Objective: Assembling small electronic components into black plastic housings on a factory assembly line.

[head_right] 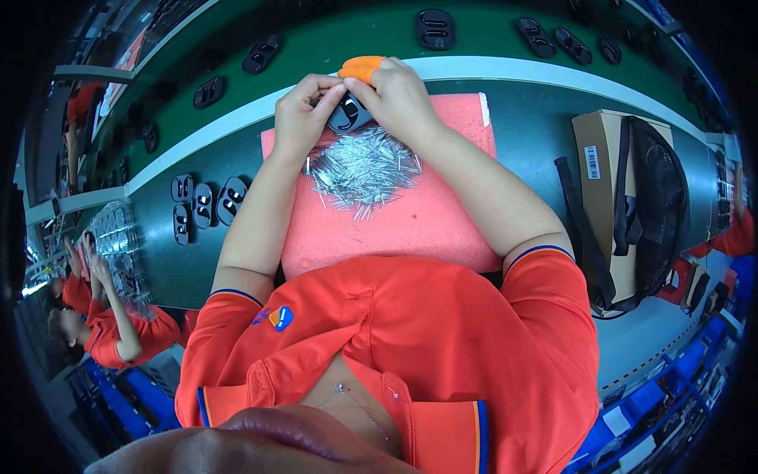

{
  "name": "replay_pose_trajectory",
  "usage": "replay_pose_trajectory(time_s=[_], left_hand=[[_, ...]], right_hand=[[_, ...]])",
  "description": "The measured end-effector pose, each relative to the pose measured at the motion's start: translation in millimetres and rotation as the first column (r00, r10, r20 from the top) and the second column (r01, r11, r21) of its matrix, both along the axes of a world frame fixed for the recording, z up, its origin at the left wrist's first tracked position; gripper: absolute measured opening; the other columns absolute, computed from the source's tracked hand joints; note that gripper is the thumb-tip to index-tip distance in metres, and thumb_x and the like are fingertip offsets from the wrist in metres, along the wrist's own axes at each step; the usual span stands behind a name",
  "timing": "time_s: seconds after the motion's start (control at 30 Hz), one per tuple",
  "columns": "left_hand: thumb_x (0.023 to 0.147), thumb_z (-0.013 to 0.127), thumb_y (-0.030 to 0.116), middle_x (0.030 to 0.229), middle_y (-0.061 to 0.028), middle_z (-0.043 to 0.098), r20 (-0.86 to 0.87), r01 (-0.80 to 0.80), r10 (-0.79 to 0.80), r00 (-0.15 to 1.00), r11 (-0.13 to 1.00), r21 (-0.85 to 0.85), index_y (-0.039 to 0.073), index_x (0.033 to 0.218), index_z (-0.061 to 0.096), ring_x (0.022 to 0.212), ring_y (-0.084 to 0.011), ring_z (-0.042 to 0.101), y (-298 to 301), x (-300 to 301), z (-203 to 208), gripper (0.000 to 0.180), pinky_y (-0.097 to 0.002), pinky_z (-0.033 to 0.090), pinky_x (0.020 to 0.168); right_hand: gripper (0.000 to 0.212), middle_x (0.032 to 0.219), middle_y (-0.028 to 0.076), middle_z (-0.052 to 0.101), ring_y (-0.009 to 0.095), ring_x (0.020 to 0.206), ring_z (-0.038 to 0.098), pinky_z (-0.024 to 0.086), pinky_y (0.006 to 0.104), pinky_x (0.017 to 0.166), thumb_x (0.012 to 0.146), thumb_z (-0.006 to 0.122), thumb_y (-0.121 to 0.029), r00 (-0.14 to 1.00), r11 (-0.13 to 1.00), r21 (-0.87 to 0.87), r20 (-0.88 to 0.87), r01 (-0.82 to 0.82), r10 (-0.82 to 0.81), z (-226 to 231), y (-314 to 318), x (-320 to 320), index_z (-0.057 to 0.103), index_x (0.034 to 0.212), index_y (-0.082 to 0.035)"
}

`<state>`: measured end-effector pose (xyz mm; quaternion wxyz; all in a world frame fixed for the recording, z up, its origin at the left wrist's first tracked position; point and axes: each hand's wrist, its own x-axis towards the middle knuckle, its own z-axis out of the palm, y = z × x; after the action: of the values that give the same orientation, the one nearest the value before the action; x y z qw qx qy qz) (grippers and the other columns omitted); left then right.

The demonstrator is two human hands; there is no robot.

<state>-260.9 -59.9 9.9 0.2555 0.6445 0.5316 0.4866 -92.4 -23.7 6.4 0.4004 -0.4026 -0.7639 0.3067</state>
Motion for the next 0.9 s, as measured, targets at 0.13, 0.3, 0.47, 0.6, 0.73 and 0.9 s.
replay_pose_trajectory(time_s=[0.13,0.3,0.47,0.6,0.73,0.9], left_hand=[[0.084,0.07,0.009,0.078,-0.0049,0.07,0.047,-0.058,0.058,0.997,0.998,-0.009,0.002,0.096,0.068,0.07,-0.0093,0.066,-1,0,1,0.014,-0.0217,0.052,0.064],[0.087,0.068,0.025,0.107,-0.0147,0.065,-0.266,0.023,-0.015,0.964,0.999,0.028,0.002,0.116,0.06,0.098,-0.0242,0.064,11,-11,9,0.038,-0.0328,0.05,0.085],[0.093,0.053,0.024,0.092,-0.0191,0.066,-0.613,-0.129,0.494,0.617,0.832,0.54,0.006,0.128,0.049,0.084,-0.0373,0.063,75,-78,10,0.039,-0.0424,0.049,0.076],[0.094,0.05,0.03,0.117,-0.0209,0.06,-0.874,-0.381,0.312,0.372,0.91,0.162,0.004,0.118,0.059,0.106,-0.0388,0.058,100,-112,3,0.036,-0.0437,0.047,0.09],[0.094,0.049,0.027,0.106,-0.0203,0.065,-0.843,-0.259,0.222,0.49,0.96,0.102,0.003,0.112,0.06,0.097,-0.0408,0.062,110,-136,-20,0.031,-0.0461,0.049,0.085],[0.097,0.047,0.026,0.092,-0.0159,0.068,-0.753,-0.214,0.245,0.611,0.967,0.141,0.002,0.106,0.06,0.086,-0.0319,0.066,97,-112,-6,0.028,-0.0406,0.051,0.078]], right_hand=[[0.028,0.106,0.011,0.065,0.019,0.099,0.062,0.047,0.0278,0.086,0.093,0.059,-0.019,0.996,0.996,0.077,0.076,-0.055,0.049,7,0,3,0.064,0.115,-0.005],[0.049,0.102,0.003,0.064,0.008,0.07,0.054,0.048,0.0219,0.064,0.093,0.058,-0.018,0.965,0.943,-0.325,-0.262,-0.067,-0.022,-7,10,17,0.044,0.139,-0.01],[0.062,0.102,0.009,0.064,0.012,0.075,0.06,0.051,0.0244,0.067,0.093,0.057,-0.019,0.894,0.94,-0.332,-0.392,0.082,-0.217,-1,13,10,0.028,0.146,-0.007],[0.055,0.087,0.009,0.063,0.017,0.078,0.061,0.048,0.0295,0.074,0.086,0.065,-0.018,0.998,0.994,-0.098,0.028,-0.051,0.054,-3,-9,2,0.045,0.136,-0.009],[0.035,0.09,0.012,0.055,0.023,0.084,0.058,0.048,0.0322,0.074,0.083,0.069,-0.02,0.977,0.986,-0.024,0.135,-0.162,0.164,-6,-31,-13,0.062,0.115,-0.008],[0.019,0.094,0.015,0.058,0.031,0.087,0.059,0.05,0.0401,0.077,0.081,0.069,-0.018,0.922,0.956,0.181,0.356,-0.231,0.155,-11,-36,-24,0.067,0.095,-0.005]])
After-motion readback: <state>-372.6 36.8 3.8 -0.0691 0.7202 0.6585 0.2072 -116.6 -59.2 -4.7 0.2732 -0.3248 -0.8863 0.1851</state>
